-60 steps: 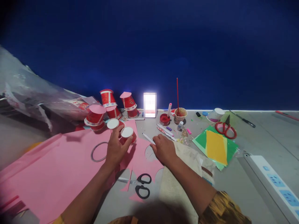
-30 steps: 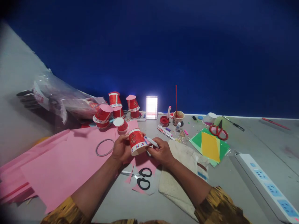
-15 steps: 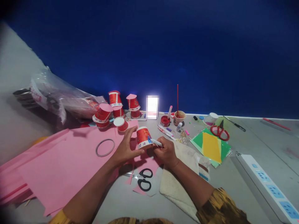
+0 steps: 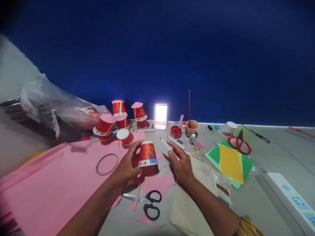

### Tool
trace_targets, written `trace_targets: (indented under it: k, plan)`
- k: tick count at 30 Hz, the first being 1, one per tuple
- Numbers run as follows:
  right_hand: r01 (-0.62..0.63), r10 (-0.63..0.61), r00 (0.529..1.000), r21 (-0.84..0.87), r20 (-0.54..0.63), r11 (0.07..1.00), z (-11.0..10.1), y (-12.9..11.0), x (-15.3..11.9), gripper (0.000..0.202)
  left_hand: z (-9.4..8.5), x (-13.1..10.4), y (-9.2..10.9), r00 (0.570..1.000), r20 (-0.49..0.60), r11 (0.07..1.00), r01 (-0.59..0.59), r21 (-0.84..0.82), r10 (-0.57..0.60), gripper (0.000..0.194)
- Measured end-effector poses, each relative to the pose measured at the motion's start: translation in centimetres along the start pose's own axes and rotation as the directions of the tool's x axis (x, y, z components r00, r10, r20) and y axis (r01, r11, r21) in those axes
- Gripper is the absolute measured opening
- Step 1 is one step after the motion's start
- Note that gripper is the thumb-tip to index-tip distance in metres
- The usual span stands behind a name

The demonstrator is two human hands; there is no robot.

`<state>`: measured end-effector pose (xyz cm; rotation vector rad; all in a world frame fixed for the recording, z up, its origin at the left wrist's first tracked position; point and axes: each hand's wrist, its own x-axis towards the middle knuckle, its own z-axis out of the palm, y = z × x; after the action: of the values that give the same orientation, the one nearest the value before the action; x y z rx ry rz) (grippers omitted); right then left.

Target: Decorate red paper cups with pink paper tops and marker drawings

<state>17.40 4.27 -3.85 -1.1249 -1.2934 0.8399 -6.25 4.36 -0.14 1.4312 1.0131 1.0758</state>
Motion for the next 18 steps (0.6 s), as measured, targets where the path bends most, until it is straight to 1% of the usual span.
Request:
trace_targets:
  k: [3, 5, 6, 7, 9, 11, 12, 13, 14, 16, 18]
  plan:
    - [-0.035, 0.038, 0.995, 0.027, -0.094, 0.999, -0.2, 0.1, 0.2, 0.027, -0.2, 0.0, 0.0, 0.995, 0.036, 0.97, 0.099, -0.22, -0.093, 0.096]
    - [-0.05, 0.054, 0.995, 0.045, -0.088, 0.998, -0.3, -0.2, 0.1, 0.026, -0.2, 0.0, -0.1, 0.989, 0.064, 0.932, 0.15, -0.329, -0.136, 0.101]
    - [-0.058, 0.061, 0.997, 0.067, -0.051, 0.996, -0.4, -0.3, 0.0, 0.031, -0.1, -0.1, -0.2, 0.987, 0.076, 0.915, 0.162, -0.37, -0.143, 0.101]
    - [-0.067, 0.067, 0.998, 0.097, 0.004, 0.993, -0.4, -0.4, -0.1, 0.042, 0.0, -0.1, -0.3, 0.986, 0.089, 0.899, 0.167, -0.404, -0.142, 0.102]
    - [-0.087, 0.063, 0.987, 0.163, 0.148, 0.983, -0.5, -0.5, -0.2, 0.077, 0.5, -0.3, -0.3, 0.983, 0.129, 0.875, 0.176, -0.451, -0.132, 0.103]
    - [-0.093, 0.038, 0.961, 0.191, 0.275, 0.977, -0.6, -0.4, -0.3, 0.114, 1.0, -0.5, -0.2, 0.976, 0.181, 0.856, 0.197, -0.479, -0.124, 0.104]
    - [-0.091, 0.029, 0.947, 0.18, 0.321, 0.979, -0.6, -0.3, -0.3, 0.126, 1.3, -0.6, -0.2, 0.972, 0.201, 0.848, 0.208, -0.487, -0.122, 0.105]
    - [-0.087, 0.026, 0.935, 0.157, 0.355, 0.984, -0.7, -0.3, -0.3, 0.133, 1.5, -0.7, -0.2, 0.968, 0.22, 0.843, 0.218, -0.492, -0.122, 0.105]
    - [-0.08, 0.026, 0.926, 0.127, 0.376, 0.989, -0.8, -0.3, -0.3, 0.136, 1.7, -0.7, -0.2, 0.966, 0.23, 0.838, 0.223, -0.498, -0.12, 0.105]
    - [-0.059, 0.029, 0.921, 0.064, 0.388, 0.996, -0.9, -0.4, -0.2, 0.134, 1.7, -0.8, -0.3, 0.957, 0.259, 0.836, 0.245, -0.491, -0.128, 0.105]
    - [-0.024, 0.019, 0.922, 0.008, 0.386, 1.0, -1.0, -0.7, -0.2, 0.129, 1.3, -0.7, -0.4, 0.951, 0.283, 0.863, 0.248, -0.44, -0.128, 0.11]
